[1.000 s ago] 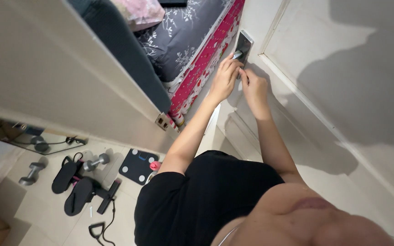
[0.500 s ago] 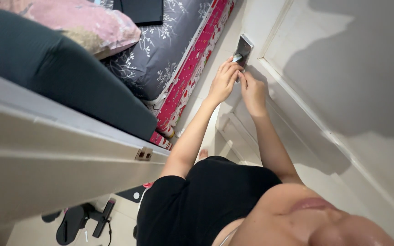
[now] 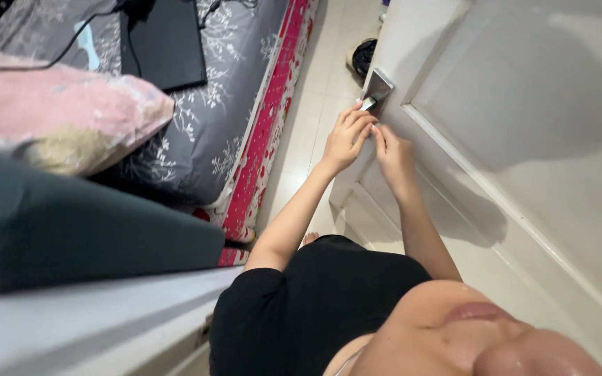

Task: The person plugs a phone charger into a wall socket and connects it to a smartphone, then plugs a laptop charger into a wall socket and connects it to a laptop. The person also unplugs a device from a wall socket.

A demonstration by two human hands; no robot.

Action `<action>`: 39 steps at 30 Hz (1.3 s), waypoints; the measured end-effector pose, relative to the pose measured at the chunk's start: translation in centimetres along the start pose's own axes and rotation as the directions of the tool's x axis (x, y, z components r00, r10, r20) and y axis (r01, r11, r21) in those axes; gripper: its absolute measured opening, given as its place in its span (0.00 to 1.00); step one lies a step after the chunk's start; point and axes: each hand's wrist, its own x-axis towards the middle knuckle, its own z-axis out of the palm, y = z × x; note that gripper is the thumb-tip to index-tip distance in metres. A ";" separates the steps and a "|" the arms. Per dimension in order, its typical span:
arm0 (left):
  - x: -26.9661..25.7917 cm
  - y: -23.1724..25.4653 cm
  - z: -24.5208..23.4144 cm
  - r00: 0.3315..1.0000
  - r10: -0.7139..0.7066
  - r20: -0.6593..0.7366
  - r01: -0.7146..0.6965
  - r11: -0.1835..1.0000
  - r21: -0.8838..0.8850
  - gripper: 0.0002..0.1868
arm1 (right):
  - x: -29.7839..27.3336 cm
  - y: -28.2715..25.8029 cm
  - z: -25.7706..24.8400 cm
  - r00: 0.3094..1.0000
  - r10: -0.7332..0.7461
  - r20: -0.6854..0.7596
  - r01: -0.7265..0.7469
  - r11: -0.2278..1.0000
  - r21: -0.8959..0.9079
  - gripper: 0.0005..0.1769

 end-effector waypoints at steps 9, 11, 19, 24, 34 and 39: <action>5.3 -3.3 2.7 0.983 0.139 0.122 -0.122 0.983 -0.139 0.07 | 3.0 1.3 -1.2 0.974 0.224 -0.043 -0.226 0.972 -0.067 0.11; 6.4 -3.8 3.3 0.977 0.162 0.141 -0.138 0.976 -0.169 0.07 | 3.6 1.6 -1.4 0.976 0.202 -0.077 -0.210 0.972 -0.107 0.11; 9.9 -6.2 5.5 0.964 0.058 0.261 0.065 0.896 -0.440 0.19 | 5.5 3.1 -1.9 0.960 0.237 -0.147 -0.271 0.922 -0.276 0.12; 12.3 -7.9 7.3 0.969 0.069 0.237 0.057 0.870 -0.489 0.42 | 6.9 4.5 -1.2 0.970 0.148 -0.193 -0.231 0.808 -0.542 0.11; 16.3 -11.7 11.2 0.906 0.140 0.401 0.101 0.846 -0.523 0.47 | 10.4 6.6 1.6 0.972 0.078 -0.220 -0.217 0.654 -0.725 0.03; 19.7 -13.1 13.2 0.848 0.273 0.454 0.090 0.770 -0.631 0.48 | 12.5 7.7 1.8 0.965 0.091 -0.244 -0.238 0.691 -0.683 0.03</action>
